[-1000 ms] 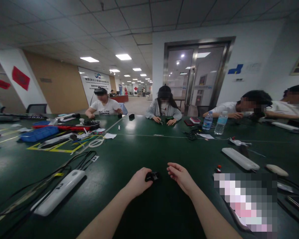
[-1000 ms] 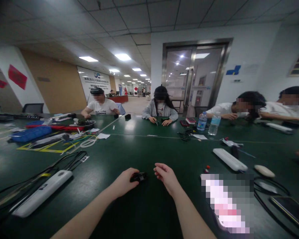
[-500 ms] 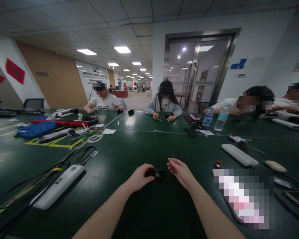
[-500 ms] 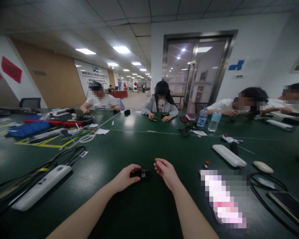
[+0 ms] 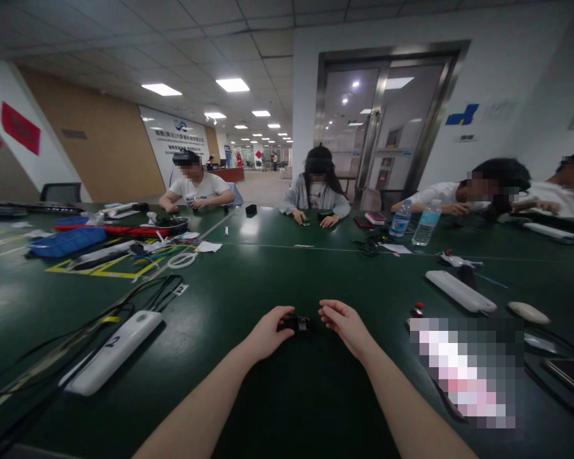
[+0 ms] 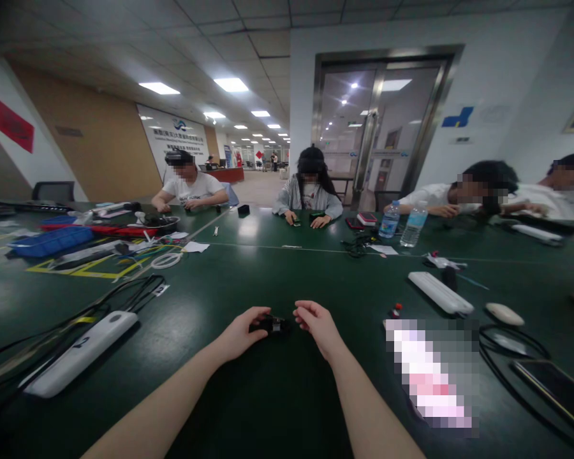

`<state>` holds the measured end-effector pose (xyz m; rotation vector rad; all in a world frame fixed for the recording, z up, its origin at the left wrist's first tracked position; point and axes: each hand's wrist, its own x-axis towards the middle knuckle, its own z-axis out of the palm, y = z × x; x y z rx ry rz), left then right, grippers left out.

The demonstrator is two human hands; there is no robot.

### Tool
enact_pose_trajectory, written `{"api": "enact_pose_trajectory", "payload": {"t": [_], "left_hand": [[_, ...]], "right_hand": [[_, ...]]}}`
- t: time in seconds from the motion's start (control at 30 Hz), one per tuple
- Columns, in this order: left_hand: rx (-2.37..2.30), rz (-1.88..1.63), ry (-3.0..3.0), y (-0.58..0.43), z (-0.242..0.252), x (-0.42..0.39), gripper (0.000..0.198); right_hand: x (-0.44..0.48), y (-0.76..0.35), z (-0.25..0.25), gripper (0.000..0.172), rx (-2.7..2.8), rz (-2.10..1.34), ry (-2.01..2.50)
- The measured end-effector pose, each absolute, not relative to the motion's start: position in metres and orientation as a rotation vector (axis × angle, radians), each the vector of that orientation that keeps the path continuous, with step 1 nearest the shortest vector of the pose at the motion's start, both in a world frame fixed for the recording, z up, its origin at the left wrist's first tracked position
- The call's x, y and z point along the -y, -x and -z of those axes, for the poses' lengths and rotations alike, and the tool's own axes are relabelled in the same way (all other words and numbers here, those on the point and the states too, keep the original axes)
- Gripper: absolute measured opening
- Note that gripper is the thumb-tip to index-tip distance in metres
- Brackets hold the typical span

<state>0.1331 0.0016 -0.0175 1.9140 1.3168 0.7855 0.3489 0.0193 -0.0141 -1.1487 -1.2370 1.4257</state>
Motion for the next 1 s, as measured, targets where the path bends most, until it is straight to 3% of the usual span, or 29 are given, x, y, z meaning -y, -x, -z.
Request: {"api": "enact_pose_trajectory", "payload": {"t": [0.33, 0.73, 1.0], "left_hand": [[-1.383, -0.819, -1.893, -0.136, 0.023, -0.007, 0.049], [-1.377, -0.77, -1.904, -0.137, 0.016, -0.002, 0.047], [-1.372, -0.802, -1.999, -0.134, 0.019, -0.005, 0.044]], "right_hand": [[-0.001, -0.334, -0.006, 0.027, 1.941, -1.022, 1.238], [-0.002, -0.332, 0.0, 0.023, 1.805, -1.123, 1.239], [-0.002, -0.327, -0.001, 0.017, 1.896, -1.001, 1.293]]}}
